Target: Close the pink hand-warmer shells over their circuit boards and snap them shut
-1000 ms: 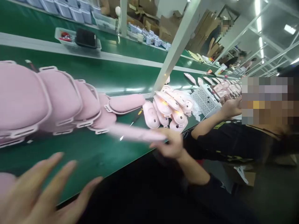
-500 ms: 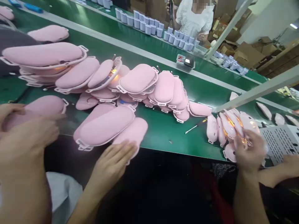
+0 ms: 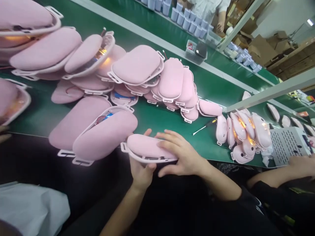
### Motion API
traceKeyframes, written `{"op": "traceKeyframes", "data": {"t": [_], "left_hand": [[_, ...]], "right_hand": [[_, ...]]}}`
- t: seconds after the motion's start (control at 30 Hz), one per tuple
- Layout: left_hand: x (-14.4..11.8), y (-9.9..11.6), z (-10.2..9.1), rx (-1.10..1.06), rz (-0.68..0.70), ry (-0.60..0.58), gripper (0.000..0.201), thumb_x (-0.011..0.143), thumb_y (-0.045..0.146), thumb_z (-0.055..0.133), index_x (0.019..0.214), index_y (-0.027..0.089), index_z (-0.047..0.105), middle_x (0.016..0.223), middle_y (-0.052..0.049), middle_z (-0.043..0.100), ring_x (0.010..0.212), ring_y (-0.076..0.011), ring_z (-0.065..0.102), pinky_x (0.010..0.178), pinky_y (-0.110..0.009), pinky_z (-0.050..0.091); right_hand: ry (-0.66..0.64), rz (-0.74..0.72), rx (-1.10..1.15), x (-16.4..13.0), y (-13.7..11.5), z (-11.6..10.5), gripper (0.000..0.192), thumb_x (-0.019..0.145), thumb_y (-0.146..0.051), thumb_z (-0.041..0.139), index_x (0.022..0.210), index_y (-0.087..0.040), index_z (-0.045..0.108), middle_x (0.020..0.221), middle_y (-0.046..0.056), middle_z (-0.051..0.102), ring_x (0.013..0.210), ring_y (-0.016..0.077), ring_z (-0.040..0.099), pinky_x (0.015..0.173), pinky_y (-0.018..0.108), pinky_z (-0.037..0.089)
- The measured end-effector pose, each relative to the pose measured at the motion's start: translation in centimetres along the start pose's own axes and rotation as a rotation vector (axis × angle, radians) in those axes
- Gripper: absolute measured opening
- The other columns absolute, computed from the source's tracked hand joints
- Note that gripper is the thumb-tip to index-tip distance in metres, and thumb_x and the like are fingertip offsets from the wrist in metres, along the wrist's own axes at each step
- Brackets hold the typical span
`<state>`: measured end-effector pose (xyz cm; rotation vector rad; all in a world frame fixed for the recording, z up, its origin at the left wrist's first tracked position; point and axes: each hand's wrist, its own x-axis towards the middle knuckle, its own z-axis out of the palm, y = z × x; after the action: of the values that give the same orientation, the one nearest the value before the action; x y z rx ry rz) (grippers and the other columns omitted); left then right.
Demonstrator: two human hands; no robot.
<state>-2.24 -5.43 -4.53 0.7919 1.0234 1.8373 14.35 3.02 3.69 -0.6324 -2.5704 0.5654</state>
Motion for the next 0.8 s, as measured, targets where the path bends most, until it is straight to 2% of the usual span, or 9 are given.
{"op": "traceKeyframes", "data": {"t": [0.1, 0.17, 0.2, 0.27, 0.33, 0.4, 0.6, 0.8], "left_hand": [[-0.3, 0.4, 0.0, -0.001, -0.038, -0.107, 0.091, 0.1, 0.08, 0.077, 0.178, 0.045, 0.046, 0.185, -0.016, 0.052, 0.16, -0.0452, 0.066, 0.124, -0.064, 0.066], [-0.1, 0.5, -0.1, 0.045, -0.053, -0.165, 0.088, 0.1, 0.081, 0.074, 0.177, 0.044, 0.05, 0.182, -0.012, 0.057, 0.166, -0.046, 0.059, 0.129, -0.068, 0.062], [0.0, 0.4, -0.2, 0.075, -0.065, -0.179, 0.093, 0.097, 0.084, 0.075, 0.177, 0.043, 0.051, 0.178, -0.013, 0.062, 0.166, -0.0465, 0.059, 0.131, -0.07, 0.061], [-0.2, 0.2, -0.1, 0.113, -0.124, -0.163, 0.104, 0.09, 0.092, 0.076, 0.176, 0.039, 0.051, 0.172, -0.014, 0.066, 0.163, -0.0487, 0.062, 0.131, -0.073, 0.06], [-0.7, 0.0, 0.2, 0.089, -0.184, -0.106, 0.108, 0.086, 0.095, 0.074, 0.175, 0.038, 0.053, 0.175, -0.015, 0.064, 0.16, -0.0511, 0.064, 0.128, -0.076, 0.061], [-1.2, 0.1, 0.5, 0.035, -0.202, -0.06, 0.106, 0.086, 0.093, 0.073, 0.173, 0.038, 0.055, 0.178, -0.014, 0.062, 0.161, -0.0526, 0.062, 0.125, -0.076, 0.063], [-0.4, 0.3, 0.4, 0.061, -0.185, -0.096, 0.097, 0.087, 0.09, 0.078, 0.17, 0.044, 0.056, 0.172, -0.009, 0.068, 0.158, -0.0494, 0.066, 0.129, -0.074, 0.061], [0.2, -0.9, 1.0, 0.059, -0.104, -0.08, 0.081, 0.093, 0.084, 0.079, 0.162, 0.044, 0.065, 0.161, -0.007, 0.076, 0.153, -0.0414, 0.072, 0.132, -0.066, 0.06]], "right_hand": [[-0.13, 0.049, 0.24, -0.9, 0.6, -0.3, 0.063, 0.117, -0.064, 0.066, 0.161, -0.02, 0.06, 0.177, 0.025, 0.061, 0.17, 0.0296, 0.059, 0.132, 0.046, 0.059], [-0.113, 0.056, 0.28, -1.4, 1.2, -0.2, 0.061, 0.121, -0.06, 0.058, 0.166, -0.019, 0.055, 0.177, 0.024, 0.062, 0.171, 0.0286, 0.057, 0.136, 0.046, 0.055], [-0.096, 0.053, 0.286, -1.7, 1.5, -0.2, 0.063, 0.121, -0.06, 0.057, 0.169, -0.019, 0.053, 0.177, 0.023, 0.062, 0.171, 0.0292, 0.057, 0.138, 0.046, 0.053], [-0.07, 0.056, 0.33, -2.3, 1.8, -0.3, 0.069, 0.122, -0.06, 0.055, 0.177, -0.021, 0.046, 0.178, 0.02, 0.063, 0.168, 0.0283, 0.061, 0.137, 0.044, 0.055], [-0.048, 0.087, 0.41, -2.7, 1.9, -0.6, 0.068, 0.124, -0.057, 0.05, 0.183, -0.024, 0.039, 0.175, 0.014, 0.066, 0.163, 0.0249, 0.067, 0.132, 0.038, 0.059], [-0.031, 0.123, 0.474, -3.0, 1.9, -1.0, 0.063, 0.127, -0.053, 0.044, 0.184, -0.028, 0.041, 0.172, 0.01, 0.071, 0.159, 0.0216, 0.07, 0.128, 0.032, 0.061], [-0.042, 0.15, 0.492, -3.4, 1.9, -1.6, 0.06, 0.127, -0.05, 0.044, 0.183, -0.03, 0.046, 0.166, 0.007, 0.076, 0.145, 0.0208, 0.08, 0.119, 0.03, 0.066], [-0.024, 0.117, 0.402, -3.8, 1.8, -0.7, 0.059, 0.127, -0.047, 0.044, 0.182, -0.026, 0.047, 0.162, 0.008, 0.078, 0.14, 0.02, 0.082, 0.116, 0.03, 0.067]]}}
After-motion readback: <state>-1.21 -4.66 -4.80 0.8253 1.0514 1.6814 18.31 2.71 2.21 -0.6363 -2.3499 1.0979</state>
